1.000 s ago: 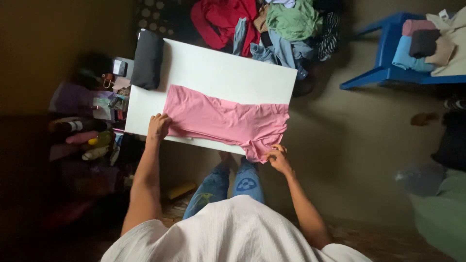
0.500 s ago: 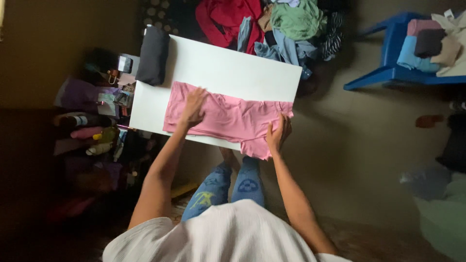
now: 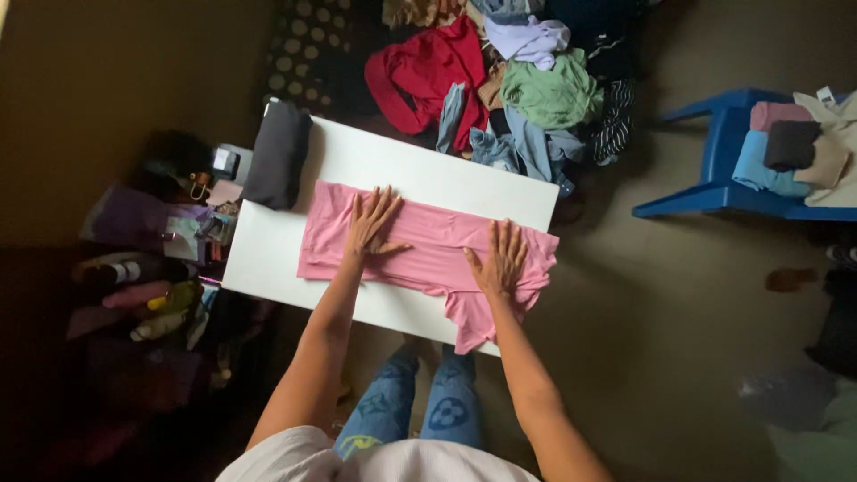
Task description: The person repeatedly picks up garments from a large pile on the floor, folds them on a white table, and places the folded items onto a blue plastic stool. The person handles several shirts and tops of different colors.
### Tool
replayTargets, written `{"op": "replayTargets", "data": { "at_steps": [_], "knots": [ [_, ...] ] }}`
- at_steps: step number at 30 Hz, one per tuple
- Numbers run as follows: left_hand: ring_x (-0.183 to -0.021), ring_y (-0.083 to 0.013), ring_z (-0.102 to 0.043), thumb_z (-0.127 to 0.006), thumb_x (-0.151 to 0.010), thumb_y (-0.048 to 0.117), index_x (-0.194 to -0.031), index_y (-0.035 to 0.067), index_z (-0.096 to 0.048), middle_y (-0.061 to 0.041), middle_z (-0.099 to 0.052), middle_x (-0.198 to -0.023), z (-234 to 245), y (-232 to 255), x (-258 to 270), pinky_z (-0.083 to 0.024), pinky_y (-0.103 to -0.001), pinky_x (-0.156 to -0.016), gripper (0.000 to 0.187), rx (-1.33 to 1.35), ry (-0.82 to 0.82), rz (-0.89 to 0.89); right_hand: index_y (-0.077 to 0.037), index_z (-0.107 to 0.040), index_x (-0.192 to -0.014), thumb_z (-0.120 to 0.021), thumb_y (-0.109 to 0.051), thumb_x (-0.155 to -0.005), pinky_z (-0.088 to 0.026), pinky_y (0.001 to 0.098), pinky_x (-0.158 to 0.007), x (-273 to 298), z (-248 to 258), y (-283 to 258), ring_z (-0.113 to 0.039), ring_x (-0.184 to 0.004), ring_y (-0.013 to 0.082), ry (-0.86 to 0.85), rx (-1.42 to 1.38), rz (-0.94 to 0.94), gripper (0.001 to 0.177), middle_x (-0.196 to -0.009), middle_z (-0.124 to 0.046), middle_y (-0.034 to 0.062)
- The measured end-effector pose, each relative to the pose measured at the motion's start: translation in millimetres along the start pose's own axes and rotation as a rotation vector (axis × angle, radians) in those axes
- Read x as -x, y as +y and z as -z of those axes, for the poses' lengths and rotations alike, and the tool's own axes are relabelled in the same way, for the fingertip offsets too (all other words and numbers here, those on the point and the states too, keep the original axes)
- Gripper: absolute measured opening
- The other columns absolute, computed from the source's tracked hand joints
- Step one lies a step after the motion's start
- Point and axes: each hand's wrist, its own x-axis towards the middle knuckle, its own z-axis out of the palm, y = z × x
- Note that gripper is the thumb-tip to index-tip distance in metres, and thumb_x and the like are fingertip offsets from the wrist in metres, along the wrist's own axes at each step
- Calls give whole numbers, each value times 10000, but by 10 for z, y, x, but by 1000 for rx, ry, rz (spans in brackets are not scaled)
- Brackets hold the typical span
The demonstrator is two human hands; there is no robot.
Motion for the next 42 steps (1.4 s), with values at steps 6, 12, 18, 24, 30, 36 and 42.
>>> {"op": "replayTargets", "data": {
  "at_steps": [6, 12, 18, 24, 30, 36, 42],
  "knots": [
    [-1695, -251, -197, -382, -817, 999, -1791, 334, -176, -25, -235, -1849, -166, -679, -452, -207, -583, -1311, 1197, -501, 88, -121, -188, -356, -1736, -367, -883, -985, -102, 604, -1326, -468, -18, 264, -228, -1662, 415, 27, 41, -57, 1023, -1802, -302, 155],
    [-1688, -266, -218, -399, -891, 916, -1770, 290, -262, -56, -269, -1830, 126, -969, 40, -149, -648, -1335, 1088, -57, -5, 50, -121, -363, -1726, -640, -597, -1005, -167, 571, -1327, -172, 176, 582, -260, -1661, 386, 46, -156, 103, 907, -1796, -302, 185],
    [-1631, -418, -325, -362, -1158, 262, -1734, 142, -382, -185, -369, -1771, 253, 232, 175, -354, -607, -1257, 589, -626, 252, 78, -81, -387, -1680, -780, -216, -997, -310, 521, -1298, 671, 530, 681, -384, -1579, 408, 371, -857, -401, 799, -1676, -415, 234],
    [-1580, -389, -399, -706, -947, 495, -1686, 122, -419, -170, -433, -1724, -1051, 2098, 361, -331, -576, -1275, 877, 238, 130, -385, -154, -297, -1738, -687, -887, -913, -133, 557, -1373, 451, -47, 1369, -185, -1676, 384, -329, -1636, -1275, 1171, -1793, -231, 216],
    [-1699, -275, -175, -790, -783, 536, -1743, 166, -259, -82, -210, -1838, -444, 2829, 330, -145, -503, -1357, 1158, 6, -55, -259, -153, -743, -1208, -984, -216, -765, -469, 412, -1017, 418, -1233, 1647, -613, -1133, 221, 109, -1392, -1071, 508, -1177, -661, 57],
    [-1693, -300, -215, -623, -985, 245, -1750, 176, -251, -116, -221, -1834, 131, 2884, 543, -257, -546, -1315, 853, -61, 76, -247, -110, -581, -1484, -905, -209, -933, -387, 592, -1234, 571, -924, 1673, -494, -1477, 360, -13, -1498, -1016, 647, -1571, -535, 189],
    [-1675, -283, -261, -708, -801, 177, -1656, 176, -433, -84, -224, -1842, -565, 2491, 660, -253, -503, -1335, 898, -2, 77, -390, -142, -601, -1336, -897, -175, -823, -525, 458, -1010, 670, -460, 1801, -694, -1122, 272, -50, -1079, -771, 594, -1179, -718, 106]
  ]
}}
